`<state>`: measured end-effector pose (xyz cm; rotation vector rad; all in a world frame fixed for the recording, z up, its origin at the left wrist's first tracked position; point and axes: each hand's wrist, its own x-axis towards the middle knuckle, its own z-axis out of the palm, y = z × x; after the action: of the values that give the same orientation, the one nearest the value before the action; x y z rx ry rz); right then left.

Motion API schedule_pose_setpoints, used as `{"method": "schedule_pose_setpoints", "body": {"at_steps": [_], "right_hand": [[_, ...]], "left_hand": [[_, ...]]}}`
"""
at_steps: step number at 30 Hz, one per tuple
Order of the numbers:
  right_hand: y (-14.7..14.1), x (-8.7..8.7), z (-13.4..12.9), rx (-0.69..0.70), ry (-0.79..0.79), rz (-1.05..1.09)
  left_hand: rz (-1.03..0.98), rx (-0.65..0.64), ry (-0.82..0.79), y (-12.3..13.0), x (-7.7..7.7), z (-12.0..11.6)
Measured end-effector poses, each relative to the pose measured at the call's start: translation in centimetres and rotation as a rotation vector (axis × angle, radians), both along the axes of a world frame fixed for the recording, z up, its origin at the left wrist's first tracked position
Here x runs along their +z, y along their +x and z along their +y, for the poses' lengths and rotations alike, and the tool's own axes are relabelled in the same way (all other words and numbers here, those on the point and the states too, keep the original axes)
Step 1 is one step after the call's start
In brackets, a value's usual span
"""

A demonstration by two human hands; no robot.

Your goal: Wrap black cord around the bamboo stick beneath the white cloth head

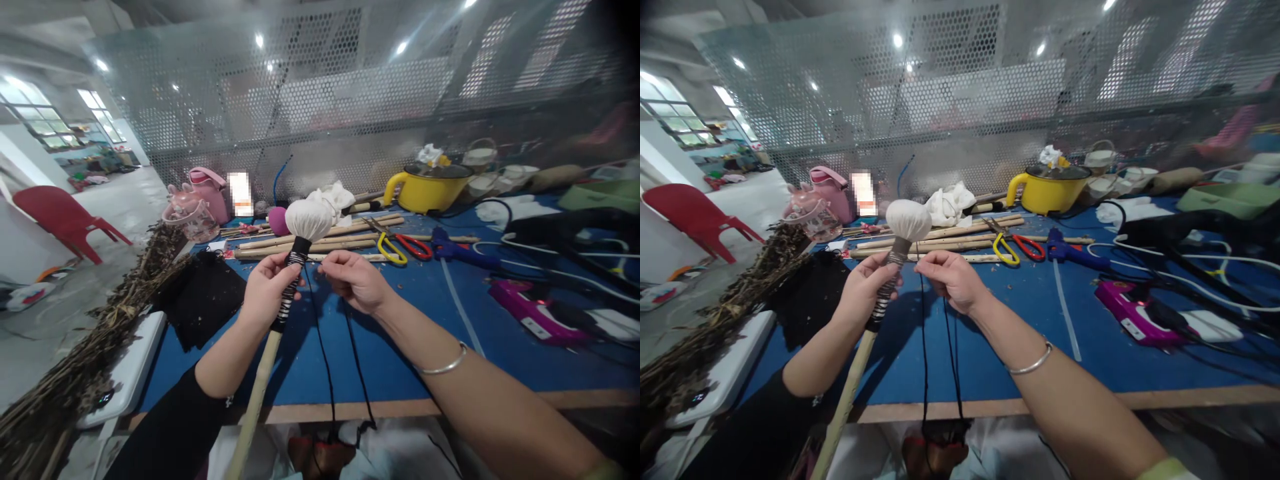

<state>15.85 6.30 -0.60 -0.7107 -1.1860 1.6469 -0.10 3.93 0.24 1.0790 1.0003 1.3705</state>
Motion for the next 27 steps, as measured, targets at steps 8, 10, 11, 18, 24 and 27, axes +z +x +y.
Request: {"method": "schedule_pose_setpoints", "body": {"at_steps": [8,10,11,18,24,27], "right_hand": [[-0.3,-0.4,0.5,-0.097,-0.018,-0.029],[-0.4,-0.5,0.7,-0.113,-0.003,-0.052],[-0.4,-0.5,0.7,-0.114,0.005,-0.059],[-0.1,-0.7,0.7,0.028,0.026,0.014],[-0.2,-2.0,1.4,0.035,-0.028,-0.052],[-0.8,-2.4,1.4,-0.005,-0.043,-0.105]], "left_hand": [[-0.049,-0.112,-0.139,-0.1,0.2,-0.2],[-0.087,-0.176,-0.159,-0.2,0.1,-0.2],[-0.113,-0.209,-0.169,-0.2,0.0,-0.3],[-0.345,-0.365,-0.437,0.2,-0.2,-0.4],[-0.011,-0.179,-0.273,1.2,-1.6,-0.4],[0.248,0.097,0.049,1.6,-2.2,-0.7]]}}
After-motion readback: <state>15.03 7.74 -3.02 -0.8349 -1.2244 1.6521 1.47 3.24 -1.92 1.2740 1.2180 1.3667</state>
